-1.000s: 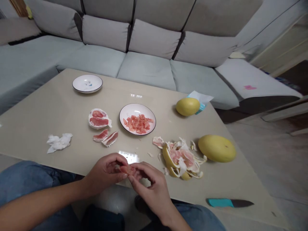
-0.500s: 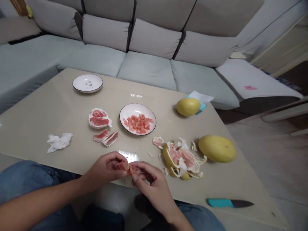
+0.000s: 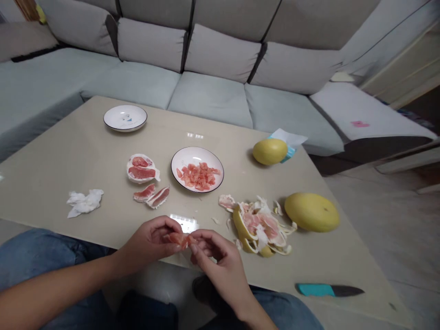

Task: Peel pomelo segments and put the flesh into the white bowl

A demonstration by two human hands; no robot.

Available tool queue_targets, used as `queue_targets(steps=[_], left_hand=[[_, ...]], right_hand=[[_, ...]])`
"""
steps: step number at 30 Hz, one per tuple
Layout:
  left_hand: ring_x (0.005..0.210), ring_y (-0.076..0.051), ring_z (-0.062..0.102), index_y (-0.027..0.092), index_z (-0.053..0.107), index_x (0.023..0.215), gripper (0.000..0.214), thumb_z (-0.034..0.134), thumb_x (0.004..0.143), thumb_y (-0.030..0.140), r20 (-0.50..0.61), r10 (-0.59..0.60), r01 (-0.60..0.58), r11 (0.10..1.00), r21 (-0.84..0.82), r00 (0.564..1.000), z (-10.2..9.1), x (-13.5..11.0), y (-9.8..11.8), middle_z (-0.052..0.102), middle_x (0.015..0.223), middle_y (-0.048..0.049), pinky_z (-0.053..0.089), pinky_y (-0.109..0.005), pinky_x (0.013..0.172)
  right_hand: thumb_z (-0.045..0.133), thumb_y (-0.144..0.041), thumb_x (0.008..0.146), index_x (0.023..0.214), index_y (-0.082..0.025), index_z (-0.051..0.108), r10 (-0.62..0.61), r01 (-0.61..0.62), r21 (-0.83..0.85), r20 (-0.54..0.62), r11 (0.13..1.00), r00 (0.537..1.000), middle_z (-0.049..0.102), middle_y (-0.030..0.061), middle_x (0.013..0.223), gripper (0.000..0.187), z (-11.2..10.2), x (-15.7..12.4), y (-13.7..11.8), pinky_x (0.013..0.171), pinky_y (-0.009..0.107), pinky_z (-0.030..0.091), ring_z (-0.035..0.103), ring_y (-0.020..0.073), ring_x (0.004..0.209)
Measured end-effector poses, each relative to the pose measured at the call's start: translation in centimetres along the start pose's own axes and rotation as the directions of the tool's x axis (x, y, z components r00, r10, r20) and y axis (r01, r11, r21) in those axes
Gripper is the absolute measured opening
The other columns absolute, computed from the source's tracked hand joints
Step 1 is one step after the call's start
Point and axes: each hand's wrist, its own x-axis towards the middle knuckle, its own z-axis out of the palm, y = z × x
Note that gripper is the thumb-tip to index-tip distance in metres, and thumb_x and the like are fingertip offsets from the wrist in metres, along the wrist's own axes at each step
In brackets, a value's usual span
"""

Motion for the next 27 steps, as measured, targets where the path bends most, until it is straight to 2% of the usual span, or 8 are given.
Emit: queue_targets(steps=[3, 6, 11, 15, 18, 21, 27], left_hand=[[0.082, -0.014, 0.060, 0.017, 0.062, 0.089, 0.027, 0.080, 0.070, 0.020, 0.016, -0.063, 0.063, 0.997, -0.047, 0.998, -0.13, 0.02, 0.11, 0.065, 0.087, -0.0014, 0.047, -0.024, 0.073], [0.082, -0.012, 0.061, 0.017, 0.062, 0.091, 0.026, 0.079, 0.071, 0.019, 0.039, -0.083, 0.086, 0.992, -0.091, 0.996, -0.23, 0.04, 0.18, 0.067, 0.087, -0.0008, 0.045, -0.023, 0.074], [0.079, -0.011, 0.061, 0.017, 0.062, 0.091, 0.027, 0.080, 0.071, 0.018, 0.076, -0.077, 0.086, 0.988, -0.132, 0.994, -0.25, 0.05, 0.32, 0.067, 0.081, 0.0007, 0.045, -0.023, 0.076], [0.078, -0.012, 0.062, 0.017, 0.062, 0.091, 0.027, 0.079, 0.071, 0.018, 0.083, -0.083, 0.092, 0.988, -0.121, 0.993, -0.23, 0.05, 0.44, 0.068, 0.082, -0.0001, 0.046, -0.024, 0.074], [0.080, -0.013, 0.062, 0.017, 0.061, 0.090, 0.027, 0.080, 0.071, 0.019, 0.062, -0.080, 0.085, 0.992, -0.096, 0.995, -0.21, 0.04, 0.47, 0.067, 0.083, -0.0005, 0.046, -0.025, 0.073], [0.081, -0.013, 0.060, 0.017, 0.061, 0.090, 0.026, 0.079, 0.072, 0.019, 0.053, -0.060, 0.063, 0.997, -0.055, 0.997, -0.17, -0.03, 0.40, 0.066, 0.085, -0.0009, 0.045, -0.025, 0.074], [0.081, -0.014, 0.059, 0.018, 0.061, 0.089, 0.025, 0.079, 0.071, 0.020, 0.065, -0.024, 0.025, 0.999, -0.023, 0.998, -0.12, -0.13, 0.03, 0.064, 0.087, -0.0010, 0.045, -0.027, 0.075]], right_hand=[[0.071, -0.039, 0.080, 0.091, -0.017, 0.069, 0.105, -0.112, 0.167, 0.052, 0.980, 0.993, 0.065, 0.0015, 0.070, 0.025, -0.19, 0.18, -0.13, 0.054, 0.021, 0.047, 0.058, 0.0099, 0.055], [0.074, -0.041, 0.078, 0.089, -0.016, 0.069, 0.133, -0.157, 0.276, 0.103, 0.948, 0.986, 0.066, 0.0008, 0.069, 0.028, -0.37, 0.35, -0.12, 0.056, 0.021, 0.048, 0.058, 0.0086, 0.054], [0.074, -0.042, 0.078, 0.088, -0.015, 0.069, 0.172, -0.231, 0.368, 0.188, 0.901, 0.967, 0.064, -0.0007, 0.058, 0.030, -0.70, 0.62, 0.35, 0.055, 0.021, 0.048, 0.057, 0.0083, 0.051], [0.073, -0.044, 0.078, 0.088, -0.015, 0.068, 0.221, -0.309, 0.396, 0.253, 0.864, 0.942, 0.066, 0.0005, 0.064, 0.031, -0.75, 0.78, 0.67, 0.056, 0.023, 0.050, 0.058, 0.0093, 0.053], [0.074, -0.041, 0.078, 0.091, -0.017, 0.067, 0.187, -0.253, 0.358, 0.209, 0.899, 0.960, 0.065, 0.0006, 0.070, 0.029, -0.58, 0.76, 0.64, 0.062, 0.025, 0.052, 0.060, 0.0114, 0.062], [0.075, -0.038, 0.077, 0.092, -0.019, 0.066, 0.128, -0.172, 0.319, 0.155, 0.932, 0.980, 0.062, -0.0013, 0.069, 0.026, -0.37, 0.65, 0.52, 0.060, 0.023, 0.050, 0.057, 0.0105, 0.061], [0.077, -0.036, 0.075, 0.090, -0.019, 0.067, 0.141, -0.197, 0.350, 0.178, 0.916, 0.974, 0.062, -0.0017, 0.068, 0.025, -0.40, 0.66, 0.57, 0.056, 0.022, 0.050, 0.057, 0.0104, 0.058]])
